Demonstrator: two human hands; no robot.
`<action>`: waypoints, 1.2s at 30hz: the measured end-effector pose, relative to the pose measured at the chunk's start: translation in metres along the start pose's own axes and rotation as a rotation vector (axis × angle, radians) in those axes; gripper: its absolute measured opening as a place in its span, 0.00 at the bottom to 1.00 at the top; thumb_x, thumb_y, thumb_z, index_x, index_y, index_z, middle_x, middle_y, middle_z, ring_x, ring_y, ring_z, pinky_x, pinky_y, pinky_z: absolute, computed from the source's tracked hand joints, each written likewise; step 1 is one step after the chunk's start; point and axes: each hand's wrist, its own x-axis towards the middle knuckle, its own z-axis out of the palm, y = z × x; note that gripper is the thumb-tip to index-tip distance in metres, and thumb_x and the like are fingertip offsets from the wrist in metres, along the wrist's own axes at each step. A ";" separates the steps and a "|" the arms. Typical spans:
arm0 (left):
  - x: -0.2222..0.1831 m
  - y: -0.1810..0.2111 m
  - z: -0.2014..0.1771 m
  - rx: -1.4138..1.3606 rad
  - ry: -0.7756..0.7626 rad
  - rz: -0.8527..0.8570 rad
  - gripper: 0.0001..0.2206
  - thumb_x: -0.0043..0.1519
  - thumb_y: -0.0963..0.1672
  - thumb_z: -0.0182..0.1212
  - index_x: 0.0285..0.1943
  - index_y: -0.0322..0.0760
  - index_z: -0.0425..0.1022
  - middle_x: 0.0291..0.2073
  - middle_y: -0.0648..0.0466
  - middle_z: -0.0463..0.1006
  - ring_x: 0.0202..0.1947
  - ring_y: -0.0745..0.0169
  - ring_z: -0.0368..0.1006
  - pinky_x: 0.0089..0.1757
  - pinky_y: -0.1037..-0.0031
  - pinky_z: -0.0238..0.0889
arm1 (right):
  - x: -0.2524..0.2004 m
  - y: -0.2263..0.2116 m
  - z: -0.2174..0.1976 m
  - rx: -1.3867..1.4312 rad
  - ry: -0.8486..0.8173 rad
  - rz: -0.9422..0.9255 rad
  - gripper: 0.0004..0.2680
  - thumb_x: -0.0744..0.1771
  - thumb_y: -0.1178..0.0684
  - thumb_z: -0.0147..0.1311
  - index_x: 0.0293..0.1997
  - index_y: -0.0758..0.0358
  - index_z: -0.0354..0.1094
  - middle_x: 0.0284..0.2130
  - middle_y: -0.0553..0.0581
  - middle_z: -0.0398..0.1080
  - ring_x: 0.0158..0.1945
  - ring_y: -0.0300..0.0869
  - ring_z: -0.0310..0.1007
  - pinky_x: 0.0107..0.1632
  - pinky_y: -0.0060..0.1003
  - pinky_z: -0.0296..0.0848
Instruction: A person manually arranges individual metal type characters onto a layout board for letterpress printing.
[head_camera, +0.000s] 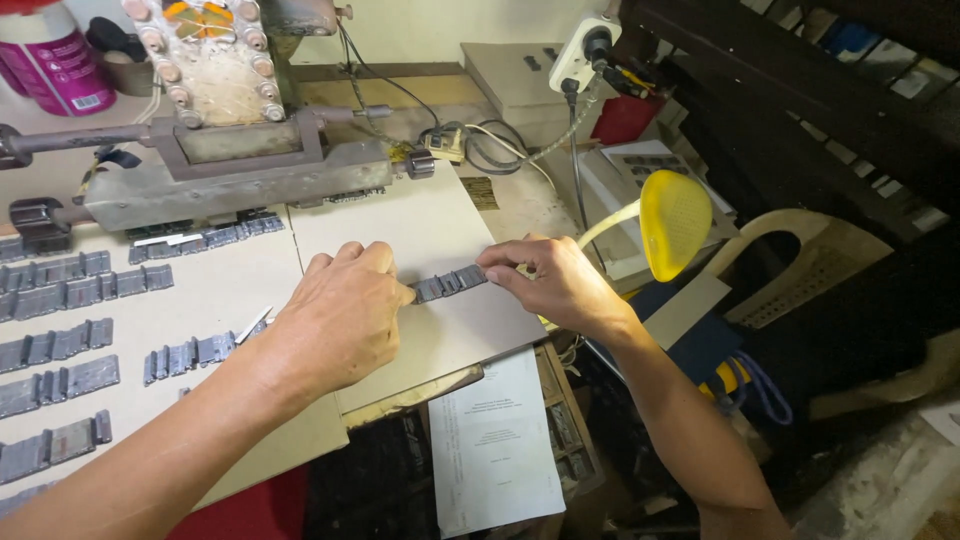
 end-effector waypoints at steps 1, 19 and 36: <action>0.000 0.001 0.001 0.006 -0.003 0.002 0.17 0.63 0.40 0.45 0.41 0.37 0.86 0.36 0.52 0.71 0.40 0.59 0.65 0.46 0.69 0.60 | -0.002 0.000 -0.001 0.004 -0.003 0.004 0.07 0.67 0.55 0.58 0.46 0.51 0.80 0.33 0.55 0.82 0.41 0.47 0.78 0.47 0.40 0.74; -0.028 0.019 0.042 0.073 0.188 0.174 0.10 0.56 0.41 0.53 0.37 0.35 0.82 0.36 0.50 0.68 0.41 0.49 0.64 0.44 0.59 0.60 | -0.031 0.005 -0.001 -0.022 0.060 -0.096 0.07 0.65 0.54 0.60 0.45 0.55 0.80 0.32 0.61 0.80 0.40 0.52 0.80 0.45 0.43 0.76; -0.147 -0.005 0.081 0.506 0.367 0.188 0.22 0.61 0.41 0.55 0.65 0.25 0.68 0.43 0.44 0.74 0.37 0.50 0.72 0.42 0.60 0.68 | 0.025 0.015 0.044 0.575 0.030 0.550 0.27 0.64 0.41 0.50 0.74 0.50 0.55 0.73 0.51 0.58 0.72 0.40 0.61 0.70 0.33 0.57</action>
